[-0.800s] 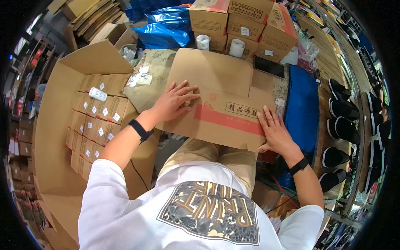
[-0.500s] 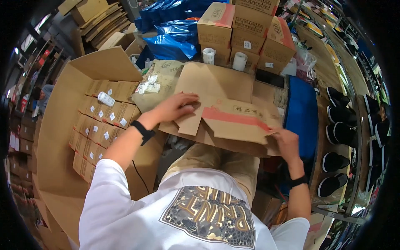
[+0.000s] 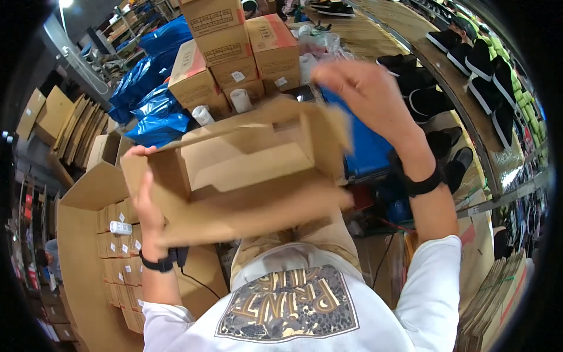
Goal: Packing shoes into boxes and larger cartons in a manufacturing setting.
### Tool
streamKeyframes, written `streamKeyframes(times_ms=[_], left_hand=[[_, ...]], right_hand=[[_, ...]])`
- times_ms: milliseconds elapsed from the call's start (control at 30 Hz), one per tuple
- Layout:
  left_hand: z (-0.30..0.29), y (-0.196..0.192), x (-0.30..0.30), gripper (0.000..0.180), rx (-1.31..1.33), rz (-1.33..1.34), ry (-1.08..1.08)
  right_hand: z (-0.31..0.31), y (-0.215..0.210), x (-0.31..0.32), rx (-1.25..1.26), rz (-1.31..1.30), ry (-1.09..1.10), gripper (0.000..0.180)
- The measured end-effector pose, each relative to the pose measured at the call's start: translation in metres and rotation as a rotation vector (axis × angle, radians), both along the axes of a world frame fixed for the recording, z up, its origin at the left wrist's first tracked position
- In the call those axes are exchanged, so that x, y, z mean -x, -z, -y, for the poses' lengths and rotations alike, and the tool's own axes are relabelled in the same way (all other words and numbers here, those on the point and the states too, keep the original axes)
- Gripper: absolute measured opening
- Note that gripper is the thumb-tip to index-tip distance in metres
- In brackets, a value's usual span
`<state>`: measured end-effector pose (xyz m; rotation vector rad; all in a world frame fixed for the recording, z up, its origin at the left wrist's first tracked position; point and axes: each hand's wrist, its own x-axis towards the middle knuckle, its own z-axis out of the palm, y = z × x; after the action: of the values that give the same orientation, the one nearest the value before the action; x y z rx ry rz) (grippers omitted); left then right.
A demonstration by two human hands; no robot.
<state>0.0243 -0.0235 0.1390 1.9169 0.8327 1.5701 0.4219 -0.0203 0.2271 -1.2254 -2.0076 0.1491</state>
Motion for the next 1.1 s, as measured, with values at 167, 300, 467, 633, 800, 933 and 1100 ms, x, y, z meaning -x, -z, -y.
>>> streamKeyframes(times_ms=[167,300,467,633,800,933,1100], left_hand=[[-0.046,0.046,0.035,0.038,0.598,-0.069,-0.173],[-0.049,0.038,0.010,0.050,0.603,0.310,-0.104],[-0.042,0.058,0.036,0.064,0.596,0.363,0.353],[-0.017,0.017,0.000,0.074,0.500,-0.766,-0.299],[-0.017,0.023,-0.019,0.053,-0.153,-0.562,-0.306],[-0.016,0.011,-0.003,0.034,-0.216,-1.001,-0.051],[-0.016,0.001,-0.030,0.057,0.103,-1.080,-0.223]], right_hand=[[0.052,0.020,0.096,-0.168,0.119,-0.217,0.044],[-0.007,0.069,0.104,0.007,0.431,-0.099,0.033],[-0.042,0.115,0.110,0.340,0.305,-0.202,0.020],[-0.025,0.081,0.068,-0.470,-0.006,0.028,0.032],[-0.063,0.122,0.030,0.525,-0.827,-0.100,0.049],[-0.077,0.123,0.025,0.689,-0.377,-0.213,0.052],[-0.070,0.118,0.030,0.442,-0.046,-0.160,0.052]])
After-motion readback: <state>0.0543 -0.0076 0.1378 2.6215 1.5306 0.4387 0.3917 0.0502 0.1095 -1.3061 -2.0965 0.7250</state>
